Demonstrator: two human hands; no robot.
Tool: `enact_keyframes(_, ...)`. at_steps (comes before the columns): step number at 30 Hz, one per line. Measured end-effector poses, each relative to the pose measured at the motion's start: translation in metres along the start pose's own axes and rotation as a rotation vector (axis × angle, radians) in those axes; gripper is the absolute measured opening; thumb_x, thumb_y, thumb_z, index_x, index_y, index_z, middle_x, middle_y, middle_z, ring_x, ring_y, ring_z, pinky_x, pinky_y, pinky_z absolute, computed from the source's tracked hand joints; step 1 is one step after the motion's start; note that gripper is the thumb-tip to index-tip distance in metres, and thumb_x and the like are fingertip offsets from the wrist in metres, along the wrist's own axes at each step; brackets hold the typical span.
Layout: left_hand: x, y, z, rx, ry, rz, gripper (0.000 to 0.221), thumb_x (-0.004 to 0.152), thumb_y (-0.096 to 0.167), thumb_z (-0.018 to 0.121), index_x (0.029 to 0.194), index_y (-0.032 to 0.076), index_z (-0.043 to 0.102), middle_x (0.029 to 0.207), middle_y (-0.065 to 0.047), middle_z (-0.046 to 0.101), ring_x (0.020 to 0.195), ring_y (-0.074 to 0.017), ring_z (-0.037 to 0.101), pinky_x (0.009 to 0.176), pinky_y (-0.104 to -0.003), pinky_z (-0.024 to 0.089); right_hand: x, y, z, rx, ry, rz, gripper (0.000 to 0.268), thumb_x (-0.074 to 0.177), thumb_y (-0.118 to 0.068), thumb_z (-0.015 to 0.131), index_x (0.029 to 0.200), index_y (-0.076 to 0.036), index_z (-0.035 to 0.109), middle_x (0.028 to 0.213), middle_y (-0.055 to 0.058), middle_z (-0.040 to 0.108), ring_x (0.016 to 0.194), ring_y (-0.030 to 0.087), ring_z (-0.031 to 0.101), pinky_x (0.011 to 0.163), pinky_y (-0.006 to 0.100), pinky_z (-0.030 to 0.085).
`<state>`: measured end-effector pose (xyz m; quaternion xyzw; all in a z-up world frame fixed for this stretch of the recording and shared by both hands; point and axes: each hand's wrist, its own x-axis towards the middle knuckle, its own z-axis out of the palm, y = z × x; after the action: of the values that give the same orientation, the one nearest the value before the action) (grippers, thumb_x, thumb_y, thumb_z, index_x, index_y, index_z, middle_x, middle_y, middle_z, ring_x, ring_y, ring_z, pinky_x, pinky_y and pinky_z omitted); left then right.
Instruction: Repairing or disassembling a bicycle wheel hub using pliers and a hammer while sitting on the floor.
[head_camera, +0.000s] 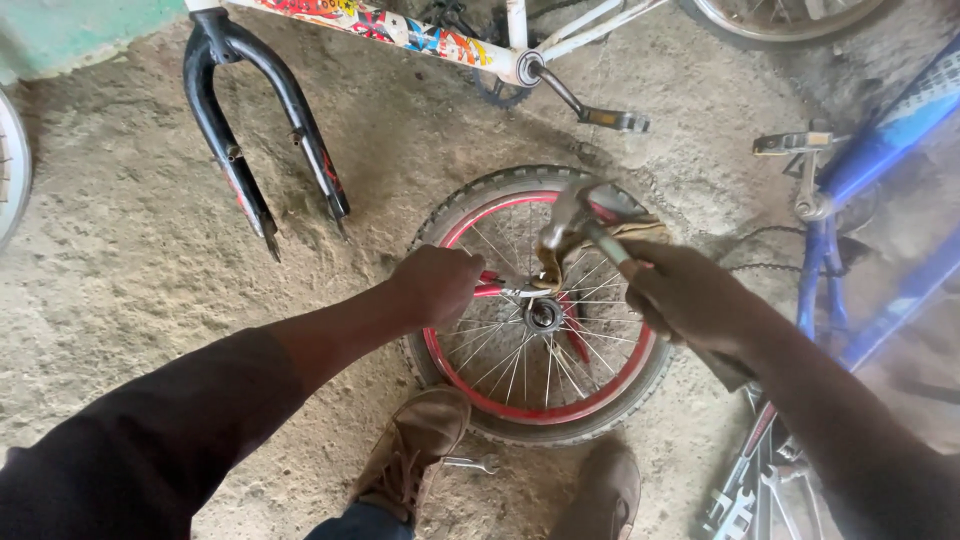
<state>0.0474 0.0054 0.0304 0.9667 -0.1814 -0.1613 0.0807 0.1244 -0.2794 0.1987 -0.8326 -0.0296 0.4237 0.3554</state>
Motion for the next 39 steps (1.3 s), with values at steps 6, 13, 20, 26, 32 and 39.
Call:
enact_keyframes(6,-0.006,0.009,-0.020,-0.047,-0.065,-0.019,0.027,0.091,0.015,0.060,0.115,0.004,0.064,0.096,-0.017,0.074,0.091,-0.0366,0.077,0.077,-0.053,0.062,-0.015,-0.014,0.006,-0.003,0.210,-0.179,0.053,0.108,-0.016,0.036,0.158,0.002,0.032,0.062,0.012,0.050,0.044,0.015,0.047,0.038,0.027,0.039)
enact_keyframes(13,-0.002,0.003,0.005,-0.035,-0.064,-0.035,0.030,0.091,0.018,0.059,0.118,0.005,0.064,0.094,-0.014,0.073,0.090,-0.0349,0.078,0.074,-0.052,0.062,-0.005,-0.005,-0.002,-0.074,0.037,-0.051,0.055,0.106,-0.016,0.040,0.158,-0.001,0.032,0.062,0.011,0.054,0.042,0.014,0.049,0.035,0.029,0.043)
enact_keyframes(20,-0.007,0.009,-0.002,-0.025,-0.077,-0.059,0.033,0.093,0.019,0.057,0.122,0.007,0.063,0.096,-0.014,0.074,0.091,-0.0344,0.077,0.076,-0.051,0.062,-0.019,-0.017,0.007,-0.188,-0.020,-0.046,0.054,0.106,-0.019,0.039,0.157,-0.001,0.038,0.062,0.010,0.056,0.045,0.010,0.045,0.036,0.023,0.039)
enact_keyframes(26,-0.014,0.012,-0.006,-0.073,-0.061,-0.066,0.028,0.094,0.018,0.054,0.117,0.005,0.063,0.093,-0.016,0.073,0.089,-0.0364,0.078,0.075,-0.053,0.062,-0.012,-0.018,-0.002,-0.071,0.004,-0.031,0.054,0.107,-0.017,0.039,0.158,0.001,0.032,0.066,0.011,0.053,0.043,0.010,0.044,0.032,0.024,0.039)
enact_keyframes(32,-0.017,0.015,-0.007,-0.045,-0.041,-0.075,0.030,0.095,0.016,0.054,0.121,0.004,0.063,0.094,-0.015,0.073,0.090,-0.0353,0.078,0.076,-0.051,0.062,-0.025,-0.020,0.008,-0.013,0.273,-0.248,0.048,0.109,-0.015,0.038,0.153,0.000,0.044,0.060,0.012,0.054,0.041,0.015,0.050,0.034,0.028,0.041)
enact_keyframes(39,-0.016,0.011,0.001,-0.058,-0.076,-0.068,0.029,0.095,0.018,0.052,0.119,0.004,0.061,0.097,-0.016,0.073,0.094,-0.0361,0.077,0.080,-0.054,0.061,-0.054,0.034,0.069,0.283,0.411,0.026,0.047,0.106,-0.021,0.046,0.152,-0.009,0.048,0.059,0.009,0.055,0.042,0.014,0.049,0.035,0.027,0.039)
